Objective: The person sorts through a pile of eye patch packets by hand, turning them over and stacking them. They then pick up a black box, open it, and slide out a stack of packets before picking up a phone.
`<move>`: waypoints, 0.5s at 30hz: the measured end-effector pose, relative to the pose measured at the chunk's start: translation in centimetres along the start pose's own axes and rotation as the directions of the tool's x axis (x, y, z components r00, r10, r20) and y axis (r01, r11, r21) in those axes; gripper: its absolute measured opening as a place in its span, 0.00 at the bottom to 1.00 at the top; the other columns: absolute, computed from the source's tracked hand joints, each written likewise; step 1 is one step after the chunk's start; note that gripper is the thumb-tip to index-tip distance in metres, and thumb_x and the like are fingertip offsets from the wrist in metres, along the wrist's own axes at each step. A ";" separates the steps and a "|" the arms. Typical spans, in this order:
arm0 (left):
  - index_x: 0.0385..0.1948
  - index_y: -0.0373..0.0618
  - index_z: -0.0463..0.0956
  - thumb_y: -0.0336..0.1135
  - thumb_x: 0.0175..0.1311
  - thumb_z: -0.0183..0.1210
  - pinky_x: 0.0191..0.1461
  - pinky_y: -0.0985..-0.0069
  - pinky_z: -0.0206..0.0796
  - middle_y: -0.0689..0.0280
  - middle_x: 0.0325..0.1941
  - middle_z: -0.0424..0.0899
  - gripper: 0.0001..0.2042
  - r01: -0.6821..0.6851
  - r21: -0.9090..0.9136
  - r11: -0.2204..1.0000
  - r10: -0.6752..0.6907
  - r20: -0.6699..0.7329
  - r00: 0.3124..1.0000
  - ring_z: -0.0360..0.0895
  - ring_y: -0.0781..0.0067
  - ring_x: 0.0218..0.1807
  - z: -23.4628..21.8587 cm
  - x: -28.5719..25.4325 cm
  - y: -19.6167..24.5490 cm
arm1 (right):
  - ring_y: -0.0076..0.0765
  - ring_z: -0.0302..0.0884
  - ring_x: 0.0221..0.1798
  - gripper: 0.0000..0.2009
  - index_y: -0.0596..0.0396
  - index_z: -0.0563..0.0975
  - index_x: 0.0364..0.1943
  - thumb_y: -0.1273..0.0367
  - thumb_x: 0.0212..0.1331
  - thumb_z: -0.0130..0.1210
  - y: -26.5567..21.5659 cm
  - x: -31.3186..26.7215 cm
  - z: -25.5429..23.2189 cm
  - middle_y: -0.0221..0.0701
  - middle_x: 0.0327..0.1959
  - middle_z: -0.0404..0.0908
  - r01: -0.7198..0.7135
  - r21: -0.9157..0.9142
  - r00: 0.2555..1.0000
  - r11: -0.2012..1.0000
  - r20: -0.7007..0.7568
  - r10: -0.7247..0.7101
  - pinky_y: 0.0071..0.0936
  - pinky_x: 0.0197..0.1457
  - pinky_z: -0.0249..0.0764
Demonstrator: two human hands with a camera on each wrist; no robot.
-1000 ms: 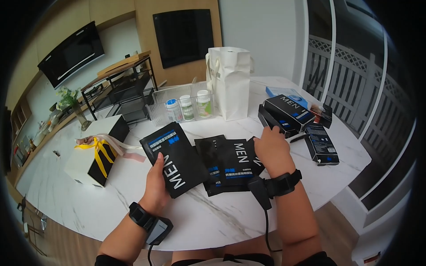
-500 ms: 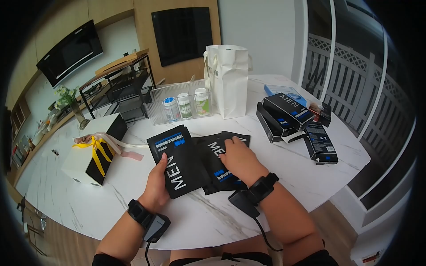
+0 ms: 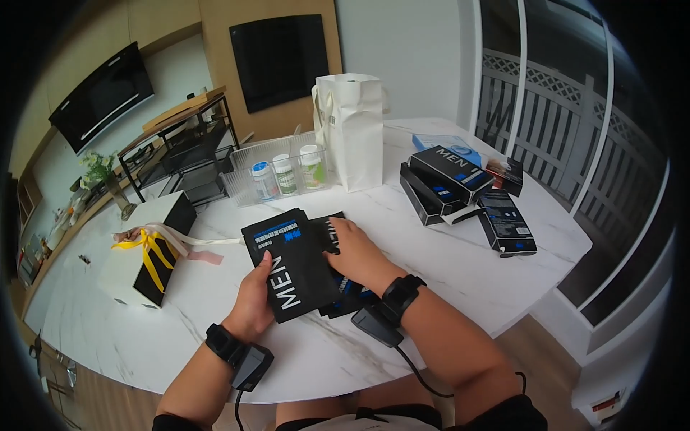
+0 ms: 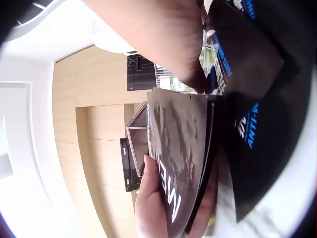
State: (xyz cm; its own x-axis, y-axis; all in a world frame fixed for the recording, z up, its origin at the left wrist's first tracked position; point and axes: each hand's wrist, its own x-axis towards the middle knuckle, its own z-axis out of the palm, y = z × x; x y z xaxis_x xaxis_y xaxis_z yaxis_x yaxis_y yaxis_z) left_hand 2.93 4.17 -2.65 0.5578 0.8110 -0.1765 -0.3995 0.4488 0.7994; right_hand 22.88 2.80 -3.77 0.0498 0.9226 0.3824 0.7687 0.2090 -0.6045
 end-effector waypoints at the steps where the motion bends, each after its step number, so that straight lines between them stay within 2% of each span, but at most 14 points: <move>1: 0.44 0.39 0.67 0.45 0.66 0.41 0.45 0.73 0.70 0.62 0.41 0.77 0.17 -0.015 -0.001 1.000 0.015 -0.001 1.000 0.77 0.70 0.40 0.1 0.0 -0.1 | 0.52 0.61 0.58 0.31 0.66 0.59 0.55 0.66 0.47 0.57 0.1 0.1 0.1 0.51 0.54 0.63 -0.005 -0.001 1.000 1.000 -0.001 0.005 0.34 0.60 0.60; 3: 0.44 0.39 0.67 0.45 0.66 0.41 0.45 0.74 0.71 0.62 0.41 0.77 0.18 -0.059 0.026 0.998 0.059 -0.017 0.998 0.76 0.70 0.40 -0.1 0.5 -0.4 | 0.50 0.64 0.55 0.32 0.66 0.59 0.55 0.68 0.45 0.57 0.5 0.4 0.5 0.50 0.51 0.64 0.005 0.175 0.999 0.985 -0.048 0.004 0.33 0.58 0.63; 4: 0.44 0.39 0.67 0.45 0.66 0.41 0.44 0.74 0.71 0.62 0.40 0.77 0.18 -0.104 0.055 0.993 0.106 -0.034 0.994 0.76 0.71 0.40 -0.2 0.6 -0.5 | 0.50 0.64 0.55 0.32 0.66 0.59 0.55 0.68 0.45 0.57 0.5 0.5 0.5 0.50 0.51 0.64 0.004 0.176 0.999 0.984 -0.046 0.004 0.33 0.58 0.63; 6: 0.44 0.38 0.67 0.45 0.66 0.41 0.44 0.75 0.71 0.62 0.40 0.77 0.18 -0.103 0.054 0.993 0.106 -0.056 0.993 0.76 0.71 0.40 -0.1 0.5 -0.4 | 0.41 0.65 0.55 0.31 0.64 0.59 0.57 0.72 0.46 0.58 0.6 0.6 0.6 0.46 0.55 0.63 -0.138 0.275 0.990 0.951 0.001 0.143 0.31 0.57 0.62; 10: 0.45 0.38 0.67 0.45 0.67 0.41 0.44 0.75 0.71 0.62 0.40 0.77 0.18 -0.055 0.073 0.996 0.060 -0.059 0.997 0.77 0.72 0.39 0.2 0.0 0.4 | 0.41 0.66 0.54 0.32 0.62 0.59 0.57 0.71 0.46 0.59 1.7 0.7 1.2 0.46 0.54 0.63 -0.119 0.309 0.992 0.944 -0.005 0.127 0.32 0.56 0.64; 12: 0.44 0.38 0.67 0.46 0.66 0.41 0.43 0.75 0.71 0.63 0.40 0.77 0.18 -0.078 0.064 0.995 0.083 -0.080 0.993 0.77 0.72 0.38 0.2 -0.2 0.5 | 0.45 0.66 0.50 0.31 0.64 0.61 0.54 0.68 0.44 0.59 1.0 0.4 1.1 0.46 0.48 0.65 -0.069 0.235 0.995 0.970 -0.051 0.083 0.31 0.53 0.65; 13: 0.43 0.39 0.68 0.46 0.66 0.41 0.43 0.75 0.71 0.63 0.39 0.78 0.18 -0.096 0.059 0.994 0.102 -0.098 0.990 0.77 0.72 0.38 0.1 -0.4 0.6 | 0.45 0.66 0.50 0.31 0.64 0.61 0.54 0.68 0.44 0.59 1.0 0.4 1.0 0.46 0.48 0.65 -0.064 0.238 0.996 0.969 -0.048 0.078 0.31 0.53 0.65; 15: 0.43 0.39 0.68 0.46 0.66 0.41 0.43 0.75 0.71 0.63 0.38 0.78 0.18 -0.149 0.046 0.988 0.154 -0.136 0.979 0.77 0.71 0.38 -0.2 -0.8 1.5 | 0.44 0.69 0.47 0.24 0.62 0.68 0.48 0.66 0.46 0.58 1.2 0.3 0.6 0.43 0.45 0.69 0.200 -0.060 0.956 0.978 -0.209 -0.208 0.31 0.49 0.67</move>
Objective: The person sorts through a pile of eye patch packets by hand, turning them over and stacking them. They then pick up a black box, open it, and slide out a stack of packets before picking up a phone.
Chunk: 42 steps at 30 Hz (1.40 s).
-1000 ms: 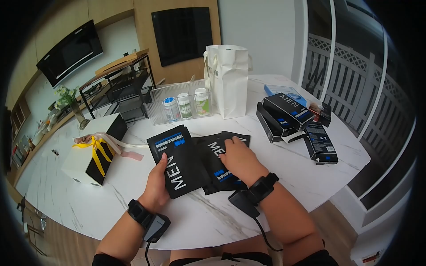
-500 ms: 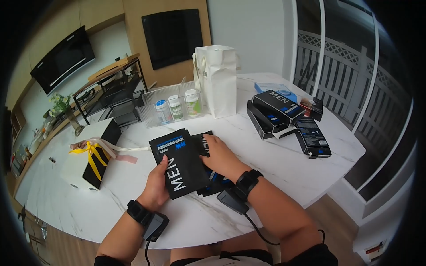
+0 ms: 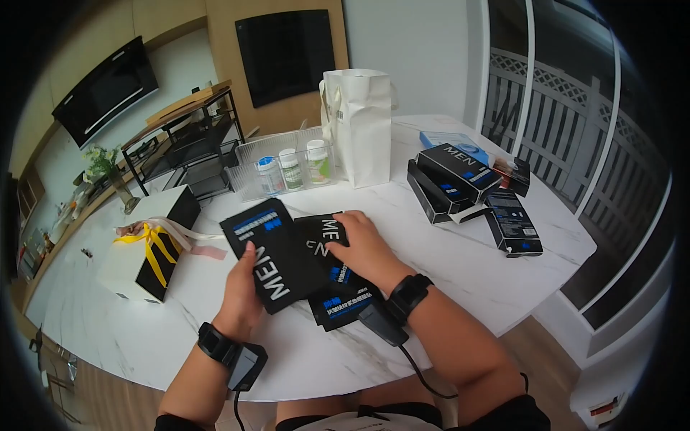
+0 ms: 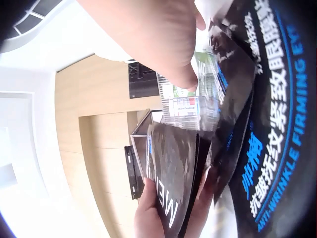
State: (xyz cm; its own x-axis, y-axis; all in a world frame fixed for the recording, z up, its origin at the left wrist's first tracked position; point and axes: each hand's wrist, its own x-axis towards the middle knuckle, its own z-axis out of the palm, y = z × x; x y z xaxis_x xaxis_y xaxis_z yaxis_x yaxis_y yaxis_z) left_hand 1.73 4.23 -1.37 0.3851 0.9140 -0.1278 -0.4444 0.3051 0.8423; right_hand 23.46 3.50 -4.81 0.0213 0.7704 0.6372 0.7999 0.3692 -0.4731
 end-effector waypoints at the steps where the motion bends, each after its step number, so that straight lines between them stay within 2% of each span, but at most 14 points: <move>1: 0.42 0.40 0.69 0.47 0.66 0.41 0.42 0.75 0.71 0.63 0.38 0.78 0.18 -0.048 -0.019 0.999 0.048 -0.036 0.998 0.77 0.71 0.38 -0.3 0.0 0.5 | 0.44 0.69 0.47 0.24 0.62 0.68 0.48 0.66 0.46 0.58 -0.3 0.1 -0.7 0.43 0.45 0.69 0.003 0.003 1.000 1.000 0.000 -0.003 0.31 0.49 0.67; 4: 0.43 0.41 0.68 0.47 0.66 0.41 0.44 0.71 0.71 0.63 0.39 0.79 0.18 -0.072 -0.089 0.993 0.069 -0.043 0.997 0.78 0.68 0.39 -2.1 0.9 1.8 | 0.40 0.74 0.38 0.19 0.58 0.75 0.40 0.59 0.48 0.57 -0.8 0.8 -3.1 0.37 0.35 0.76 -0.271 -0.017 0.960 0.963 0.066 0.271 0.32 0.41 0.70; 11: 0.46 0.45 0.67 0.46 0.66 0.40 0.49 0.67 0.70 0.61 0.43 0.78 0.17 0.101 -0.133 0.986 -0.106 -0.035 0.994 0.77 0.65 0.43 -3.7 2.0 2.7 | 0.35 0.72 0.33 0.29 0.60 0.73 0.44 0.55 0.39 0.65 -1.5 0.6 -3.8 0.35 0.30 0.73 -0.213 -0.164 0.896 0.963 0.361 0.260 0.27 0.36 0.69; 16: 0.47 0.45 0.67 0.47 0.66 0.40 0.50 0.66 0.69 0.61 0.44 0.77 0.17 0.125 -0.151 0.981 -0.130 -0.018 0.991 0.76 0.63 0.45 -3.6 2.0 2.2 | 0.33 0.74 0.32 0.28 0.59 0.72 0.45 0.61 0.38 0.66 -0.7 0.7 -3.8 0.34 0.29 0.75 -0.438 -0.036 0.789 0.898 0.463 0.404 0.26 0.36 0.70; 18: 0.47 0.45 0.67 0.47 0.66 0.40 0.50 0.66 0.69 0.61 0.45 0.77 0.18 0.108 -0.173 0.979 -0.112 -0.016 0.994 0.76 0.63 0.45 -3.5 1.9 2.0 | 0.21 0.67 0.24 0.24 0.61 0.70 0.46 0.65 0.44 0.63 0.5 0.8 -3.2 0.26 0.24 0.72 -0.521 0.466 0.816 0.715 0.518 0.257 0.17 0.27 0.64; 22: 0.47 0.45 0.67 0.48 0.66 0.40 0.50 0.66 0.69 0.62 0.44 0.77 0.18 0.146 -0.156 0.977 -0.141 0.040 0.989 0.76 0.63 0.45 -3.4 1.9 1.6 | 0.21 0.67 0.25 0.22 0.64 0.69 0.44 0.63 0.49 0.60 -1.2 1.6 -5.1 0.28 0.24 0.71 -0.608 0.284 0.769 0.741 0.444 0.460 0.16 0.27 0.65; 25: 0.47 0.44 0.67 0.49 0.65 0.41 0.48 0.65 0.69 0.62 0.43 0.78 0.19 0.226 -0.092 0.970 -0.219 0.082 0.972 0.76 0.64 0.43 -2.3 1.2 1.4 | 0.24 0.69 0.27 0.25 0.64 0.69 0.45 0.59 0.48 0.60 -0.9 1.1 -5.1 0.31 0.25 0.73 -0.440 -0.112 0.754 0.891 0.493 0.435 0.19 0.29 0.67; 29: 0.47 0.41 0.67 0.48 0.65 0.42 0.48 0.67 0.70 0.60 0.43 0.78 0.19 0.305 -0.005 0.952 -0.302 0.125 0.945 0.77 0.66 0.42 -1.8 0.8 1.1 | 0.27 0.72 0.29 0.27 0.65 0.70 0.44 0.56 0.48 0.60 0.8 0.8 -3.4 0.35 0.27 0.75 -0.462 -0.024 0.870 0.887 0.181 0.458 0.20 0.30 0.69; 31: 0.44 0.41 0.69 0.47 0.65 0.43 0.43 0.72 0.72 0.63 0.38 0.79 0.18 0.344 0.101 0.933 -0.355 0.121 0.927 0.78 0.70 0.38 -1.0 0.2 1.4 | 0.26 0.72 0.29 0.25 0.65 0.70 0.43 0.57 0.50 0.59 0.8 0.8 -3.4 0.35 0.29 0.75 -0.483 0.031 0.852 0.875 0.245 0.462 0.19 0.27 0.70; 33: 0.43 0.40 0.69 0.48 0.64 0.44 0.41 0.74 0.72 0.64 0.37 0.79 0.19 0.278 0.236 0.931 -0.310 0.116 0.944 0.78 0.72 0.36 -1.2 0.2 1.1 | 0.24 0.72 0.28 0.23 0.64 0.70 0.44 0.59 0.52 0.57 -1.0 1.1 -4.5 0.32 0.28 0.74 -0.608 0.068 0.717 0.791 0.474 0.511 0.19 0.22 0.68; 35: 0.44 0.39 0.69 0.48 0.65 0.44 0.41 0.75 0.72 0.63 0.38 0.79 0.20 0.199 0.281 0.939 -0.230 0.079 0.970 0.78 0.71 0.37 -0.8 0.0 1.3 | 0.22 0.70 0.26 0.18 0.63 0.72 0.40 0.61 0.54 0.56 0.1 0.8 -3.6 0.29 0.25 0.72 -0.517 0.056 0.792 0.854 0.412 0.452 0.18 0.23 0.66; 38: 0.45 0.39 0.68 0.49 0.65 0.43 0.41 0.76 0.73 0.62 0.38 0.79 0.21 0.127 0.259 0.958 -0.152 0.081 0.985 0.79 0.71 0.36 -0.8 0.1 1.0 | 0.28 0.73 0.27 0.17 0.61 0.75 0.32 0.58 0.52 0.57 -0.9 1.0 -3.0 0.34 0.27 0.76 -0.144 -0.108 0.988 0.984 0.037 0.149 0.22 0.32 0.69; 40: 0.46 0.39 0.68 0.50 0.64 0.44 0.40 0.75 0.73 0.63 0.38 0.79 0.22 0.123 0.207 0.971 -0.145 0.093 0.985 0.79 0.72 0.36 -0.9 0.4 0.4 | 0.21 0.68 0.25 0.16 0.60 0.75 0.27 0.58 0.52 0.58 -3.0 1.3 -2.8 0.29 0.21 0.73 -0.365 0.400 0.927 0.841 0.239 0.289 0.18 0.30 0.67; 42: 0.44 0.40 0.68 0.52 0.61 0.48 0.37 0.77 0.72 0.64 0.35 0.79 0.23 0.088 0.191 0.978 -0.108 0.100 0.989 0.78 0.75 0.33 0.0 -0.3 0.0 | 0.15 0.64 0.23 0.16 0.59 0.75 0.24 0.59 0.51 0.59 -4.2 0.6 -1.6 0.25 0.18 0.71 -0.369 0.515 0.919 0.774 0.325 0.222 0.16 0.26 0.64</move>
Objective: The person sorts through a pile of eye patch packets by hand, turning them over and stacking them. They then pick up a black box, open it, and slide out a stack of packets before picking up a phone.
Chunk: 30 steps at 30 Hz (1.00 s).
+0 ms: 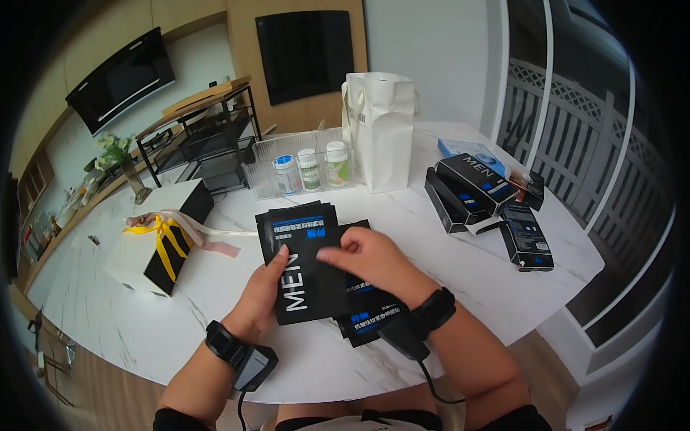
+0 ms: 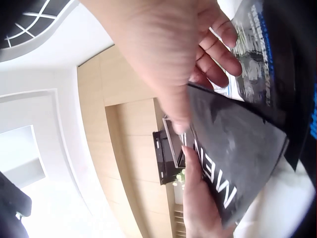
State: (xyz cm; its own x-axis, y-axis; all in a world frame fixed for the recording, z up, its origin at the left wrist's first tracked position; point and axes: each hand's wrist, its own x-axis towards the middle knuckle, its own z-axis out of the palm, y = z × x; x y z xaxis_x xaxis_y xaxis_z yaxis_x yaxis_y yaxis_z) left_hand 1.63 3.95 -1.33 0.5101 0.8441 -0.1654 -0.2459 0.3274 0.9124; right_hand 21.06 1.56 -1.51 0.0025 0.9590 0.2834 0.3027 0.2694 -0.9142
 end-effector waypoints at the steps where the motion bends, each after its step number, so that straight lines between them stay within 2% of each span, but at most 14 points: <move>1: 0.45 0.40 0.68 0.53 0.61 0.48 0.37 0.77 0.72 0.64 0.35 0.79 0.23 -0.004 0.013 1.000 0.004 -0.005 1.000 0.78 0.75 0.33 0.2 -0.1 0.0 | 0.14 0.64 0.21 0.15 0.59 0.75 0.24 0.59 0.51 0.59 0.4 -0.1 0.5 0.25 0.17 0.71 0.065 0.051 0.996 0.997 0.056 -0.068 0.15 0.23 0.63; 2: 0.45 0.40 0.68 0.53 0.61 0.48 0.37 0.77 0.72 0.64 0.35 0.79 0.23 -0.004 0.013 1.000 0.004 -0.005 1.000 0.78 0.75 0.33 0.2 -0.1 0.0 | 0.14 0.64 0.21 0.15 0.59 0.75 0.24 0.59 0.51 0.59 0.4 0.0 0.4 0.25 0.17 0.71 0.064 0.051 0.996 0.997 0.056 -0.067 0.15 0.23 0.63; 4: 0.47 0.38 0.66 0.52 0.62 0.46 0.41 0.76 0.72 0.63 0.39 0.77 0.24 -0.012 -0.001 1.000 0.012 0.043 0.999 0.78 0.74 0.37 0.1 -0.1 -0.1 | 0.12 0.65 0.20 0.10 0.57 0.75 0.27 0.64 0.55 0.55 0.1 0.1 -0.2 0.20 0.19 0.72 -0.061 -0.131 0.994 0.990 0.081 0.072 0.11 0.22 0.62; 5: 0.47 0.38 0.66 0.52 0.62 0.46 0.41 0.76 0.72 0.63 0.39 0.77 0.24 -0.011 -0.003 1.000 0.012 0.043 0.999 0.78 0.74 0.37 0.1 -0.1 0.0 | 0.12 0.65 0.20 0.10 0.57 0.75 0.27 0.64 0.55 0.55 -0.4 0.0 -0.4 0.20 0.19 0.72 -0.062 -0.132 0.994 0.989 0.082 0.073 0.11 0.22 0.62; 7: 0.49 0.37 0.65 0.51 0.64 0.44 0.45 0.76 0.71 0.62 0.43 0.76 0.24 0.009 -0.108 0.994 0.001 0.088 0.996 0.76 0.72 0.42 0.3 -0.2 0.4 | 0.12 0.63 0.14 0.10 0.58 0.74 0.27 0.64 0.55 0.55 -1.5 -0.3 -0.7 0.21 0.16 0.71 -0.146 -0.096 0.987 0.985 0.052 0.151 0.12 0.17 0.59; 10: 0.49 0.36 0.64 0.49 0.65 0.43 0.47 0.76 0.70 0.61 0.45 0.75 0.23 -0.014 -0.120 0.993 0.022 0.069 0.997 0.76 0.71 0.44 0.2 -0.2 0.4 | 0.12 0.60 0.11 0.10 0.58 0.74 0.26 0.64 0.55 0.55 -2.1 -0.4 -0.9 0.21 0.15 0.70 -0.188 -0.029 0.982 0.982 0.029 0.189 0.12 0.14 0.56; 14: 0.49 0.36 0.64 0.48 0.64 0.44 0.47 0.75 0.70 0.60 0.45 0.75 0.22 -0.054 -0.110 0.992 0.060 0.048 0.997 0.76 0.71 0.43 0.0 -0.1 0.4 | 0.12 0.59 0.10 0.09 0.57 0.74 0.27 0.65 0.56 0.55 -2.1 -0.4 -1.0 0.21 0.14 0.69 -0.206 0.044 0.978 0.978 0.040 0.204 0.12 0.12 0.54; 17: 0.49 0.36 0.65 0.47 0.64 0.46 0.46 0.76 0.70 0.60 0.44 0.75 0.22 -0.059 -0.138 0.989 0.067 0.053 0.996 0.76 0.71 0.43 0.1 -0.2 0.5 | 0.13 0.60 0.10 0.11 0.59 0.73 0.31 0.64 0.55 0.55 -2.0 -0.4 -0.9 0.23 0.15 0.71 -0.173 0.093 0.985 0.981 -0.015 0.175 0.12 0.12 0.55; 19: 0.48 0.36 0.65 0.47 0.64 0.46 0.46 0.76 0.70 0.61 0.44 0.76 0.21 -0.063 -0.121 0.991 0.072 0.067 0.995 0.76 0.71 0.42 0.1 -0.2 0.5 | 0.13 0.60 0.10 0.10 0.60 0.73 0.33 0.66 0.55 0.55 -2.2 -0.3 -1.2 0.23 0.17 0.72 -0.227 0.146 0.974 0.963 0.033 0.225 0.11 0.11 0.54; 23: 0.47 0.37 0.66 0.47 0.64 0.47 0.45 0.78 0.70 0.63 0.42 0.76 0.20 -0.077 -0.028 0.997 0.078 0.053 0.996 0.76 0.73 0.41 -0.1 -0.2 0.1 | 0.14 0.60 0.09 0.09 0.60 0.72 0.34 0.68 0.56 0.53 -2.7 -0.5 -1.6 0.24 0.17 0.72 -0.211 0.216 0.977 0.953 0.083 0.197 0.11 0.10 0.53; 25: 0.47 0.38 0.66 0.47 0.64 0.47 0.44 0.78 0.70 0.64 0.41 0.77 0.20 -0.089 -0.053 0.995 0.092 0.056 0.994 0.76 0.74 0.40 -0.1 0.0 0.0 | 0.16 0.61 0.09 0.09 0.62 0.70 0.38 0.70 0.57 0.50 -2.2 -0.3 -1.9 0.27 0.20 0.74 -0.189 0.157 0.982 0.969 0.028 0.187 0.12 0.10 0.55; 27: 0.46 0.39 0.66 0.49 0.65 0.43 0.42 0.75 0.73 0.62 0.40 0.77 0.20 -0.116 -0.014 0.993 0.116 -0.037 0.993 0.78 0.72 0.39 -0.5 0.4 -0.1 | 0.18 0.62 0.09 0.12 0.62 0.67 0.43 0.70 0.58 0.48 -1.9 -0.1 -2.1 0.30 0.24 0.74 -0.091 0.229 0.967 0.969 -0.212 0.141 0.14 0.10 0.57; 28: 0.45 0.40 0.67 0.48 0.65 0.43 0.41 0.75 0.73 0.62 0.40 0.78 0.20 -0.123 -0.029 0.992 0.121 -0.053 0.991 0.78 0.72 0.38 -0.5 0.4 0.1 | 0.19 0.62 0.09 0.12 0.61 0.66 0.45 0.69 0.60 0.45 -1.7 0.1 -2.8 0.32 0.29 0.75 -0.080 0.175 0.962 0.981 -0.244 0.122 0.14 0.10 0.59; 30: 0.45 0.40 0.67 0.48 0.65 0.43 0.41 0.75 0.73 0.63 0.39 0.78 0.19 -0.102 -0.016 0.995 0.100 -0.073 0.992 0.78 0.72 0.38 -0.5 0.2 0.5 | 0.19 0.66 0.15 0.09 0.58 0.67 0.42 0.70 0.61 0.42 -2.2 0.2 -3.3 0.27 0.26 0.71 0.072 0.139 0.941 0.988 -0.338 -0.021 0.13 0.18 0.62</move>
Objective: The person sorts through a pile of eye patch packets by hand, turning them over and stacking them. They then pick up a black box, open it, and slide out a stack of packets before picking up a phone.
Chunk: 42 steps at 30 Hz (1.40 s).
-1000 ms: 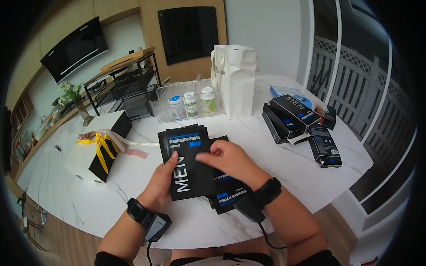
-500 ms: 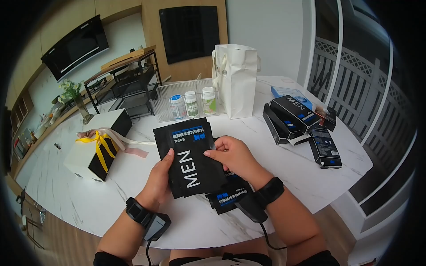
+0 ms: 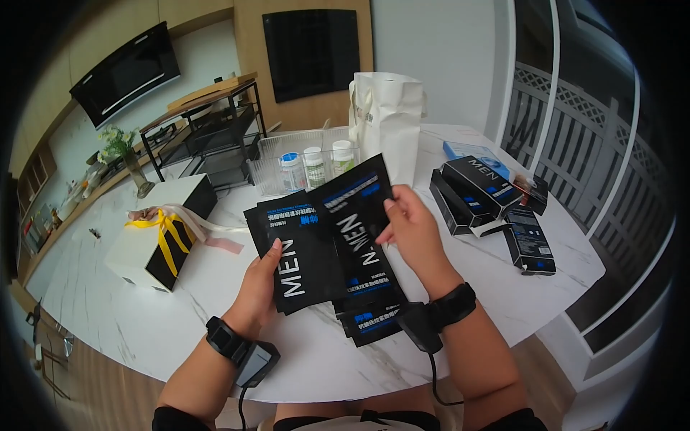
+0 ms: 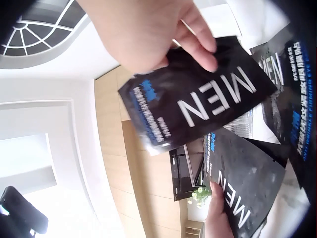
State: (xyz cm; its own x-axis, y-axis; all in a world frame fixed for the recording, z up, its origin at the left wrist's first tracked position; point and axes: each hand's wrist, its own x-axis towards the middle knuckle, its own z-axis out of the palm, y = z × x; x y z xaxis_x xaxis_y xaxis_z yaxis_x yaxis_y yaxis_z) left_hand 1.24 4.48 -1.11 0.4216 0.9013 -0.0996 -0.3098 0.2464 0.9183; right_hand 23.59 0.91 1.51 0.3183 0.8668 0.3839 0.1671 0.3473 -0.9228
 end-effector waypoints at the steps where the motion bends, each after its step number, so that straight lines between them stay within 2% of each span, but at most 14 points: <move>1: 0.45 0.40 0.67 0.48 0.65 0.43 0.41 0.75 0.73 0.63 0.39 0.78 0.19 0.021 0.016 1.000 -0.020 -0.017 1.000 0.78 0.72 0.37 0.0 0.0 0.1 | 0.18 0.68 0.18 0.07 0.57 0.69 0.39 0.71 0.61 0.41 0.0 0.1 -0.1 0.25 0.25 0.70 0.083 0.024 0.995 0.996 -0.052 -0.081 0.14 0.22 0.63; 3: 0.45 0.40 0.67 0.48 0.65 0.43 0.41 0.75 0.73 0.63 0.39 0.78 0.19 0.017 0.016 1.000 -0.017 -0.012 1.000 0.78 0.72 0.38 -0.1 0.1 -0.2 | 0.17 0.68 0.28 0.05 0.55 0.69 0.30 0.75 0.58 0.39 0.3 0.2 -0.5 0.24 0.23 0.67 0.411 -0.058 0.898 0.910 -0.143 -0.415 0.16 0.30 0.62; 5: 0.45 0.40 0.67 0.48 0.65 0.43 0.41 0.75 0.73 0.63 0.38 0.79 0.19 0.014 0.015 1.000 -0.014 -0.006 1.000 0.78 0.73 0.38 -0.1 0.1 -0.3 | 0.25 0.68 0.30 0.06 0.54 0.68 0.22 0.79 0.49 0.39 -0.6 0.2 -0.9 0.27 0.24 0.68 0.505 -0.220 0.830 0.835 -0.140 -0.540 0.22 0.34 0.61; 7: 0.44 0.40 0.69 0.47 0.65 0.44 0.40 0.75 0.73 0.63 0.38 0.79 0.18 -0.002 -0.017 1.000 0.001 -0.011 1.000 0.78 0.73 0.37 0.0 0.1 -0.3 | 0.36 0.67 0.29 0.05 0.55 0.68 0.19 0.79 0.40 0.41 -2.0 -0.3 -1.0 0.31 0.24 0.68 0.648 -0.662 0.595 0.378 0.129 -0.793 0.27 0.36 0.61; 13: 0.43 0.39 0.69 0.46 0.64 0.45 0.37 0.80 0.72 0.65 0.36 0.79 0.17 -0.223 -0.062 0.973 0.211 -0.160 0.964 0.78 0.76 0.34 -0.8 0.2 0.8 | 0.38 0.66 0.31 0.01 0.53 0.71 0.16 0.75 0.35 0.49 -1.6 -0.5 1.6 0.29 0.22 0.67 0.688 -0.722 0.618 0.067 0.535 -0.576 0.30 0.37 0.62; 15: 0.43 0.39 0.69 0.45 0.64 0.46 0.37 0.80 0.72 0.65 0.36 0.78 0.17 -0.294 -0.091 0.951 0.275 -0.176 0.945 0.78 0.75 0.34 -1.0 0.1 1.3 | 0.35 0.67 0.34 0.03 0.53 0.73 0.19 0.75 0.38 0.49 1.2 -0.5 3.0 0.29 0.24 0.68 0.800 -0.578 0.589 0.161 0.709 -0.387 0.29 0.39 0.63; 19: 0.43 0.40 0.69 0.44 0.64 0.46 0.40 0.77 0.72 0.64 0.37 0.79 0.16 -0.311 -0.152 0.938 0.277 -0.206 0.939 0.78 0.73 0.36 -1.2 0.3 1.4 | 0.38 0.71 0.38 0.08 0.55 0.75 0.28 0.77 0.42 0.46 2.7 -0.8 3.6 0.30 0.34 0.74 0.779 -0.576 0.627 0.248 0.706 -0.329 0.31 0.44 0.66; 21: 0.43 0.40 0.69 0.44 0.64 0.47 0.40 0.77 0.72 0.64 0.37 0.79 0.16 -0.276 -0.161 0.948 0.250 -0.166 0.954 0.78 0.73 0.36 -1.1 0.2 1.3 | 0.38 0.73 0.38 0.07 0.57 0.74 0.32 0.75 0.51 0.45 2.9 -0.9 3.5 0.32 0.34 0.75 0.520 -0.629 0.841 0.578 0.495 -0.218 0.30 0.41 0.68; 22: 0.43 0.40 0.69 0.44 0.63 0.47 0.39 0.76 0.73 0.64 0.37 0.79 0.16 -0.268 -0.167 0.949 0.243 -0.153 0.958 0.78 0.72 0.36 -1.1 0.4 1.0 | 0.38 0.73 0.38 0.07 0.57 0.74 0.32 0.75 0.51 0.45 2.8 -0.9 3.4 0.32 0.34 0.75 0.521 -0.629 0.840 0.577 0.498 -0.215 0.30 0.41 0.68; 24: 0.43 0.38 0.69 0.43 0.63 0.48 0.38 0.77 0.72 0.63 0.37 0.78 0.16 -0.237 -0.169 0.957 0.216 -0.136 0.967 0.78 0.73 0.35 -0.7 0.2 0.9 | 0.35 0.75 0.35 0.08 0.59 0.74 0.32 0.69 0.56 0.49 2.2 -1.0 3.2 0.33 0.32 0.76 0.263 -0.378 0.950 0.888 0.260 -0.171 0.26 0.39 0.69; 32: 0.46 0.35 0.67 0.44 0.64 0.47 0.42 0.78 0.71 0.61 0.41 0.77 0.19 -0.220 -0.119 0.968 0.214 -0.060 0.975 0.76 0.74 0.39 0.0 0.1 -0.2 | 0.19 0.71 0.26 0.10 0.57 0.72 0.25 0.66 0.50 0.59 2.4 -1.5 3.4 0.27 0.23 0.74 0.074 -0.284 0.924 0.956 0.380 0.042 0.17 0.29 0.67; 35: 0.47 0.34 0.66 0.47 0.65 0.44 0.47 0.77 0.68 0.60 0.44 0.75 0.22 -0.234 -0.184 0.955 0.229 -0.048 0.972 0.75 0.72 0.43 0.2 -0.1 0.0 | 0.17 0.69 0.23 0.09 0.57 0.71 0.27 0.67 0.54 0.56 3.4 -1.0 3.0 0.25 0.21 0.73 0.118 -0.167 0.949 0.979 0.308 -0.062 0.15 0.25 0.66; 37: 0.48 0.33 0.65 0.48 0.66 0.42 0.50 0.76 0.67 0.59 0.46 0.75 0.23 -0.237 -0.229 0.944 0.235 -0.037 0.971 0.74 0.71 0.46 0.3 -0.3 0.2 | 0.17 0.68 0.19 0.07 0.57 0.70 0.32 0.67 0.58 0.50 2.7 -0.6 2.4 0.25 0.21 0.73 -0.091 -0.011 0.979 0.996 0.183 0.091 0.14 0.20 0.64; 42: 0.49 0.33 0.65 0.49 0.66 0.40 0.53 0.76 0.64 0.58 0.48 0.74 0.24 -0.243 -0.236 0.941 0.244 -0.025 0.970 0.73 0.70 0.47 0.2 -0.3 0.2 | 0.21 0.69 0.14 0.10 0.60 0.67 0.41 0.69 0.59 0.47 0.6 -0.5 1.1 0.34 0.29 0.75 -0.184 -0.021 0.972 0.983 0.144 0.185 0.13 0.14 0.63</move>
State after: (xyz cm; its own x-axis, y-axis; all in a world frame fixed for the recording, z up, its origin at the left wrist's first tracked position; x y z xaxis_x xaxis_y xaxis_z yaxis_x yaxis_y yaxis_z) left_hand 1.21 4.18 -0.78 0.3118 0.9429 0.1174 -0.5951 0.0974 0.7977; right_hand 22.53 1.07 0.68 0.2060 0.9584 0.1975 0.1248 0.1745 -0.9767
